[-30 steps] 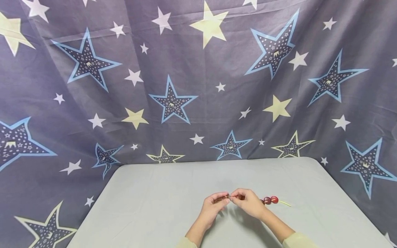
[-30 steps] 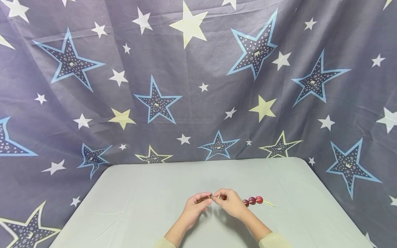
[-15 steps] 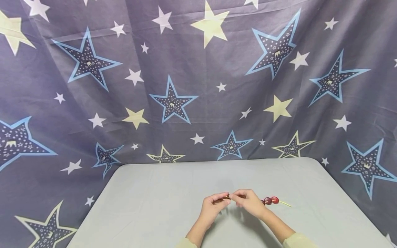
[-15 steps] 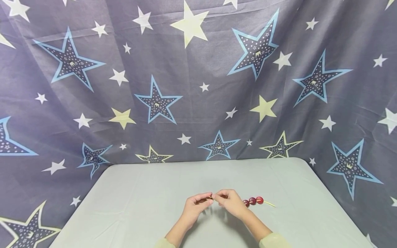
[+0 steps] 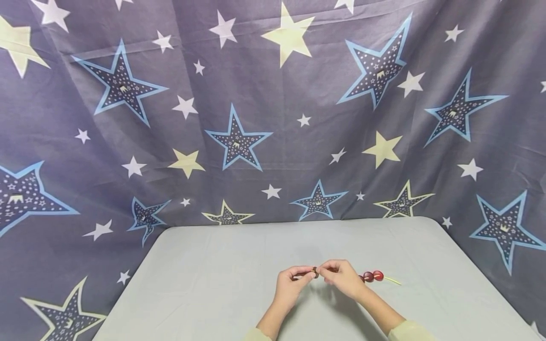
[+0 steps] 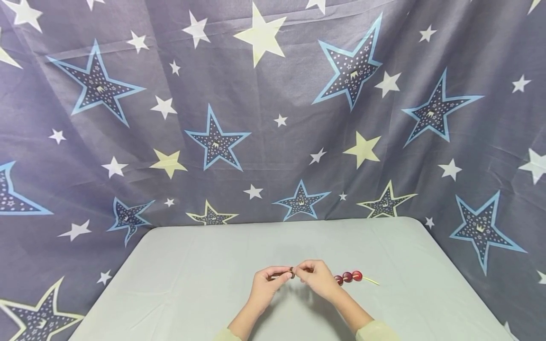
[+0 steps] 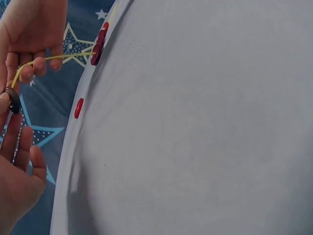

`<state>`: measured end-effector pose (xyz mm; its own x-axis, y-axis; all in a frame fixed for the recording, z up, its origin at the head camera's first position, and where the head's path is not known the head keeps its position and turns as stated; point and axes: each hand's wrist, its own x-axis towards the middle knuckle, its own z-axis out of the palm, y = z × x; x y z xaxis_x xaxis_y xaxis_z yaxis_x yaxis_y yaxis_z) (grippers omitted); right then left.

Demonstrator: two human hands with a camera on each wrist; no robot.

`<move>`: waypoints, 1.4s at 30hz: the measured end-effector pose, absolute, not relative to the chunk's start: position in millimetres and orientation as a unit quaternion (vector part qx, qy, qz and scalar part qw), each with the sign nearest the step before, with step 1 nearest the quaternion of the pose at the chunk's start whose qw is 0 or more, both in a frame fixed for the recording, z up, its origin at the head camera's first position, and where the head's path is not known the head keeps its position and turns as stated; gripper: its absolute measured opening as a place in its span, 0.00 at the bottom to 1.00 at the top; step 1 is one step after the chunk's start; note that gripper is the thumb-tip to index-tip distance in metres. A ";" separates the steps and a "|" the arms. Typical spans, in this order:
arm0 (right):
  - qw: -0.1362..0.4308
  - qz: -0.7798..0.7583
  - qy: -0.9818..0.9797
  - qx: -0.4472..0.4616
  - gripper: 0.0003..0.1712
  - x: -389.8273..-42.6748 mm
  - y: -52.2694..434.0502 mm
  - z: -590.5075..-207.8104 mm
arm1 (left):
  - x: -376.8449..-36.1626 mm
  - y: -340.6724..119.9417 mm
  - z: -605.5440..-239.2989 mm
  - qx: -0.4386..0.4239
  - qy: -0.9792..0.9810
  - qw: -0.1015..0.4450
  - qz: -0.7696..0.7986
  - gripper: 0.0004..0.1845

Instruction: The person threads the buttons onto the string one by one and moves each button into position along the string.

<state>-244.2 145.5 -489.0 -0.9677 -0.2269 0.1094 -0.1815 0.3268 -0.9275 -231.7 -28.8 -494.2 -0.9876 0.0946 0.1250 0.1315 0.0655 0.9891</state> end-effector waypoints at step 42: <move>-0.092 -0.393 0.881 -0.248 0.13 -243.2 145.7 -492.2 | -252.3 -32.5 -522.5 -0.058 -0.767 0.031 -0.639 0.07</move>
